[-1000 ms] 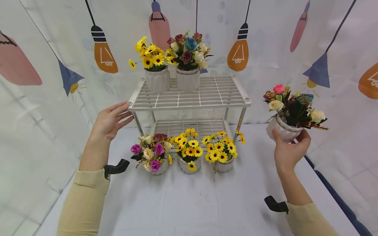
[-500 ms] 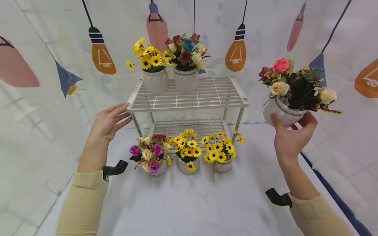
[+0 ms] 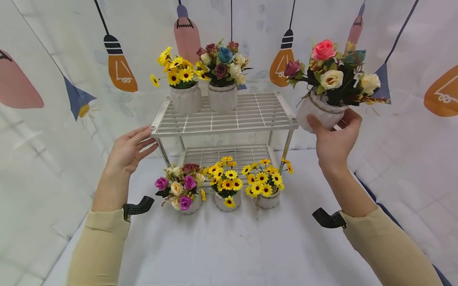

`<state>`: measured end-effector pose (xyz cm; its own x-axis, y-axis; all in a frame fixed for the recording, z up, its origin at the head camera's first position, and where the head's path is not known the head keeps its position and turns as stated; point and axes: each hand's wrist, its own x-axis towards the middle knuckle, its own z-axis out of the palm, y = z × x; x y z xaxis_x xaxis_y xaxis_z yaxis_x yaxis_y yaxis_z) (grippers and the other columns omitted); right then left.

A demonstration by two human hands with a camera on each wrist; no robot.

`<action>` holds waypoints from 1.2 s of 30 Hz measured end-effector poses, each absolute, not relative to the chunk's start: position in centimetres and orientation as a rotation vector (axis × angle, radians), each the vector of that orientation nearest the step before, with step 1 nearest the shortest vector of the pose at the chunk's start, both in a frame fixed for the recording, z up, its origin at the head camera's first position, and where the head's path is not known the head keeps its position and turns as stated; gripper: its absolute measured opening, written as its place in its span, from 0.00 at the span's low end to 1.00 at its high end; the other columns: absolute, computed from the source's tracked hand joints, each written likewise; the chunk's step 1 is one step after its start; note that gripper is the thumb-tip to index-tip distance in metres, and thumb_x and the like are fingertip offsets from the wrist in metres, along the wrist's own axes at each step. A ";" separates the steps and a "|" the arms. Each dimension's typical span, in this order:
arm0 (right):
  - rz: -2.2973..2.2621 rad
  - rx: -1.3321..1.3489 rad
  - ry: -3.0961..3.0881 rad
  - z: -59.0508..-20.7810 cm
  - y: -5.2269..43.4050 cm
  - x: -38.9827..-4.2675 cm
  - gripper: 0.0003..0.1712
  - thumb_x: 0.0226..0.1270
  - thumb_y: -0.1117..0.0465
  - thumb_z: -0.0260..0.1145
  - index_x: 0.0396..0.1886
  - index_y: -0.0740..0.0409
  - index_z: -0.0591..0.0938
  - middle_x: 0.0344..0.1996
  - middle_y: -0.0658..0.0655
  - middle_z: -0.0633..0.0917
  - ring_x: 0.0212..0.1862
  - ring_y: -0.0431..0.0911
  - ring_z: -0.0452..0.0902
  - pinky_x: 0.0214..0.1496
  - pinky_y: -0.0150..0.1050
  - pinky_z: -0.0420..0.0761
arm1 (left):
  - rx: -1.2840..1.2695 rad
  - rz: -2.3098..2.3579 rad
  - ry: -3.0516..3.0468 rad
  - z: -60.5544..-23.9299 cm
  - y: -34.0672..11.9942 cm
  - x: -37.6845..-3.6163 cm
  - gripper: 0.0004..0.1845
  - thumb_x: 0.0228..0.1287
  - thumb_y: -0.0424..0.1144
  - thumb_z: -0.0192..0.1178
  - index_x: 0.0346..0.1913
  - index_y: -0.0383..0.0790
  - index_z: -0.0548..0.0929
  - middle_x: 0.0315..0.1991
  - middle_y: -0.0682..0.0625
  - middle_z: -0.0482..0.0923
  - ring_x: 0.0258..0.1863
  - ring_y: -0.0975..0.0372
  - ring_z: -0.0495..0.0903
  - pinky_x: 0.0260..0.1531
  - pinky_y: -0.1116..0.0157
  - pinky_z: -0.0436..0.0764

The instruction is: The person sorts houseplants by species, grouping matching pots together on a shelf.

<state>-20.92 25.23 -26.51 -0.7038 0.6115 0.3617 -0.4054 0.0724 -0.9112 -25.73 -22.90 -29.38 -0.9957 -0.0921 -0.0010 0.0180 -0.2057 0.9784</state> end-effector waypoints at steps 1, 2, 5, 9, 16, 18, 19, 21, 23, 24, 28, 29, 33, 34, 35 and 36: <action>1.735 -0.204 -1.627 -26.3 25.0 -21.2 0.46 0.56 0.65 0.82 0.69 0.52 0.66 0.61 0.50 0.69 0.63 0.40 0.65 0.67 0.38 0.74 | 0.093 -2.380 -1.932 -29.4 -22.9 -25.7 0.32 0.69 0.44 0.70 0.70 0.32 0.75 0.48 0.52 0.84 0.50 0.60 0.82 0.48 0.67 0.85; 1.739 -0.196 -1.642 -26.1 24.8 -21.4 0.46 0.56 0.65 0.82 0.70 0.51 0.65 0.61 0.50 0.69 0.63 0.41 0.65 0.67 0.38 0.74 | 0.095 -2.379 -1.930 -29.5 -22.9 -25.7 0.32 0.69 0.44 0.70 0.69 0.32 0.75 0.48 0.52 0.84 0.50 0.60 0.83 0.48 0.67 0.85; 1.749 -0.193 -1.691 -25.5 24.2 -22.0 0.46 0.57 0.63 0.82 0.70 0.51 0.65 0.61 0.49 0.69 0.63 0.41 0.65 0.66 0.39 0.76 | 0.097 -2.373 -1.928 -29.5 -22.9 -25.7 0.32 0.68 0.44 0.71 0.69 0.32 0.75 0.47 0.52 0.84 0.49 0.60 0.83 0.47 0.67 0.85; 1.726 -0.184 -1.779 -24.9 23.4 -23.0 0.47 0.59 0.63 0.81 0.71 0.52 0.62 0.62 0.49 0.68 0.63 0.41 0.64 0.66 0.38 0.74 | 0.096 -2.375 -1.932 -29.4 -22.9 -25.8 0.33 0.68 0.45 0.71 0.69 0.32 0.75 0.48 0.52 0.84 0.49 0.60 0.83 0.47 0.67 0.85; 1.776 -0.172 -1.885 -23.4 21.6 -25.2 0.49 0.62 0.63 0.79 0.76 0.54 0.60 0.67 0.52 0.68 0.68 0.43 0.63 0.71 0.35 0.69 | 0.090 -2.374 -1.918 -29.3 -23.0 -25.7 0.33 0.68 0.45 0.71 0.70 0.32 0.75 0.46 0.52 0.85 0.48 0.61 0.83 0.46 0.66 0.85; 1.816 -0.176 -1.892 -23.1 21.0 -25.9 0.49 0.62 0.64 0.79 0.77 0.53 0.60 0.69 0.52 0.68 0.70 0.44 0.63 0.71 0.34 0.69 | 0.089 -2.375 -1.912 -29.2 -23.0 -25.7 0.33 0.67 0.44 0.71 0.69 0.31 0.75 0.46 0.52 0.85 0.48 0.61 0.83 0.46 0.66 0.85; 1.829 -0.177 -1.898 -23.0 20.6 -26.2 0.50 0.62 0.64 0.79 0.77 0.54 0.60 0.70 0.52 0.68 0.70 0.45 0.63 0.71 0.34 0.69 | 0.089 -2.374 -1.911 -29.2 -22.9 -25.7 0.33 0.67 0.44 0.72 0.69 0.31 0.75 0.46 0.52 0.85 0.48 0.60 0.83 0.46 0.66 0.85; 1.842 -0.179 -1.916 -23.0 20.0 -26.7 0.49 0.62 0.65 0.78 0.77 0.55 0.60 0.70 0.53 0.68 0.70 0.45 0.63 0.70 0.34 0.70 | 0.090 -2.370 -1.912 -29.2 -22.9 -25.7 0.33 0.67 0.45 0.72 0.69 0.32 0.75 0.45 0.52 0.85 0.48 0.60 0.83 0.46 0.66 0.85; 1.847 -0.186 -1.934 -23.1 19.4 -27.2 0.49 0.62 0.66 0.77 0.77 0.56 0.59 0.70 0.54 0.68 0.70 0.46 0.64 0.69 0.33 0.71 | 0.093 -2.367 -1.914 -29.2 -22.9 -25.7 0.33 0.67 0.45 0.72 0.69 0.32 0.76 0.46 0.52 0.85 0.48 0.60 0.83 0.46 0.67 0.85; 1.847 -0.186 -1.943 -23.1 19.2 -27.5 0.48 0.63 0.66 0.77 0.77 0.56 0.59 0.70 0.54 0.68 0.70 0.46 0.64 0.68 0.33 0.72 | 0.094 -2.365 -1.916 -29.3 -22.9 -25.7 0.33 0.67 0.45 0.72 0.69 0.32 0.76 0.46 0.52 0.85 0.48 0.60 0.83 0.46 0.67 0.85; 1.817 -0.202 -1.993 -23.2 18.2 -28.6 0.48 0.64 0.64 0.76 0.77 0.57 0.59 0.71 0.55 0.68 0.69 0.45 0.65 0.68 0.33 0.72 | 0.099 -2.363 -1.915 -29.4 -22.9 -25.7 0.32 0.67 0.44 0.72 0.69 0.32 0.76 0.46 0.52 0.85 0.47 0.60 0.83 0.46 0.67 0.85; 1.807 -0.206 -2.003 -23.2 18.1 -29.0 0.48 0.64 0.63 0.76 0.77 0.57 0.59 0.71 0.55 0.68 0.69 0.45 0.65 0.68 0.33 0.72 | 0.099 -2.365 -1.914 -29.4 -22.9 -25.7 0.32 0.67 0.44 0.72 0.69 0.32 0.76 0.46 0.52 0.85 0.47 0.60 0.83 0.46 0.67 0.85; 1.797 -0.239 -2.020 -23.3 17.5 -30.2 0.47 0.65 0.63 0.76 0.77 0.57 0.59 0.71 0.56 0.67 0.70 0.45 0.64 0.68 0.32 0.72 | 0.102 -2.368 -1.919 -29.5 -22.8 -25.7 0.32 0.68 0.44 0.71 0.68 0.32 0.76 0.46 0.52 0.85 0.47 0.60 0.84 0.47 0.66 0.85; 1.800 -0.250 -2.023 -23.3 17.4 -30.5 0.47 0.65 0.63 0.75 0.78 0.57 0.58 0.72 0.55 0.67 0.71 0.44 0.64 0.68 0.32 0.71 | 0.102 -2.368 -1.920 -29.5 -22.8 -25.7 0.32 0.68 0.44 0.71 0.68 0.32 0.76 0.46 0.52 0.85 0.47 0.60 0.84 0.47 0.66 0.85; 1.803 -0.266 -2.027 -23.3 17.3 -30.7 0.47 0.66 0.62 0.75 0.78 0.57 0.58 0.72 0.55 0.66 0.71 0.44 0.64 0.68 0.32 0.71 | 0.103 -2.367 -1.921 -29.5 -22.8 -25.7 0.32 0.68 0.44 0.71 0.68 0.32 0.76 0.46 0.52 0.84 0.47 0.60 0.83 0.47 0.66 0.85; 1.808 -0.277 -2.028 -23.4 17.2 -30.9 0.47 0.66 0.62 0.75 0.78 0.56 0.58 0.72 0.55 0.66 0.71 0.44 0.64 0.68 0.32 0.71 | 0.102 -2.364 -1.922 -29.5 -22.7 -25.7 0.32 0.68 0.44 0.71 0.68 0.32 0.76 0.47 0.52 0.84 0.47 0.61 0.84 0.46 0.67 0.85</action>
